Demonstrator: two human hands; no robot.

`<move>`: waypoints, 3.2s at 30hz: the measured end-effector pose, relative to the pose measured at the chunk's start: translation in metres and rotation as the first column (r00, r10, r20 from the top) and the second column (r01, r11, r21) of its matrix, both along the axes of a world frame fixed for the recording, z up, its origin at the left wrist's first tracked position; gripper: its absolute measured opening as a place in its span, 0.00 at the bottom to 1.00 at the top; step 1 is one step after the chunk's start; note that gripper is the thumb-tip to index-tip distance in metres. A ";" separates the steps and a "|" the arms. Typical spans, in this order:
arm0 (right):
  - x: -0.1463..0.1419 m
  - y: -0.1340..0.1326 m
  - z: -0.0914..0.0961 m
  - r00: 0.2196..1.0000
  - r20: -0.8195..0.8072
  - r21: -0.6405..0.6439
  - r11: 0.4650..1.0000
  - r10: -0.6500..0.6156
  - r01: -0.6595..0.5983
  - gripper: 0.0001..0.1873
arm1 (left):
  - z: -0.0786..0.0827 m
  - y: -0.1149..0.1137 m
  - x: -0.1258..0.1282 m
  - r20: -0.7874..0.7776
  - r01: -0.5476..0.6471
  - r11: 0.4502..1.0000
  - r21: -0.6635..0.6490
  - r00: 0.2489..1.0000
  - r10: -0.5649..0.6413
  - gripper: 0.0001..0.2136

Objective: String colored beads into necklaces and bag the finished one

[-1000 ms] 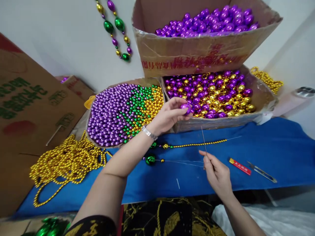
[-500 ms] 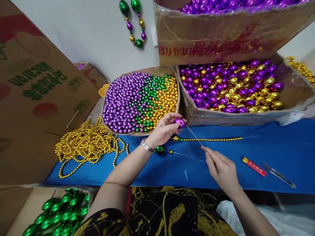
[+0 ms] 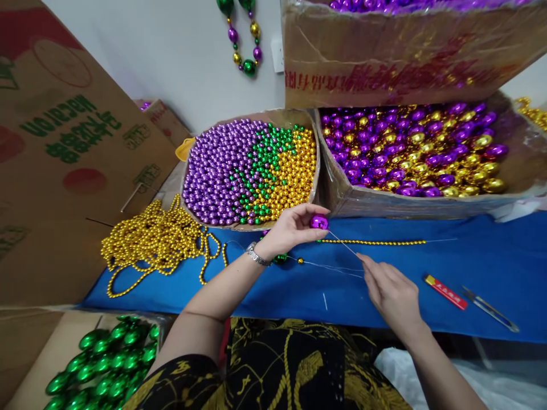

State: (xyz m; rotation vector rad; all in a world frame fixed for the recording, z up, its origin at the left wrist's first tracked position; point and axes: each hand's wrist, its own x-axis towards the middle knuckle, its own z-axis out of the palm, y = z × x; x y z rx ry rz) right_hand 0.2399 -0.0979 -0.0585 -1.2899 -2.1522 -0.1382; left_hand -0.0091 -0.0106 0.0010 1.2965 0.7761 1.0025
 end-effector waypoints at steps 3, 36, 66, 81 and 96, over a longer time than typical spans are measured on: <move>-0.006 0.001 0.001 0.990 -0.118 -0.037 0.996 0.074 -0.079 0.17 | -0.005 -0.007 0.007 0.091 0.046 0.995 -0.089 0.995 -0.038 0.21; -0.027 0.005 -0.019 0.951 -0.267 -0.077 0.980 0.158 -0.185 0.12 | -0.011 -0.027 -0.003 0.144 -0.042 0.997 0.067 0.989 0.032 0.20; -0.041 0.003 -0.011 0.907 -0.390 -0.275 0.919 0.160 -0.281 0.13 | -0.020 -0.037 -0.014 0.273 -0.040 0.975 -0.216 0.957 0.100 0.22; -0.043 0.001 -0.017 0.913 -0.378 -0.277 0.923 0.152 -0.268 0.12 | -0.023 -0.045 -0.016 0.286 -0.012 0.983 -0.184 0.956 0.065 0.24; -0.047 0.001 -0.011 0.906 -0.391 -0.277 0.918 0.163 -0.284 0.12 | -0.022 -0.044 -0.020 0.287 -0.058 0.975 -0.216 0.950 0.121 0.22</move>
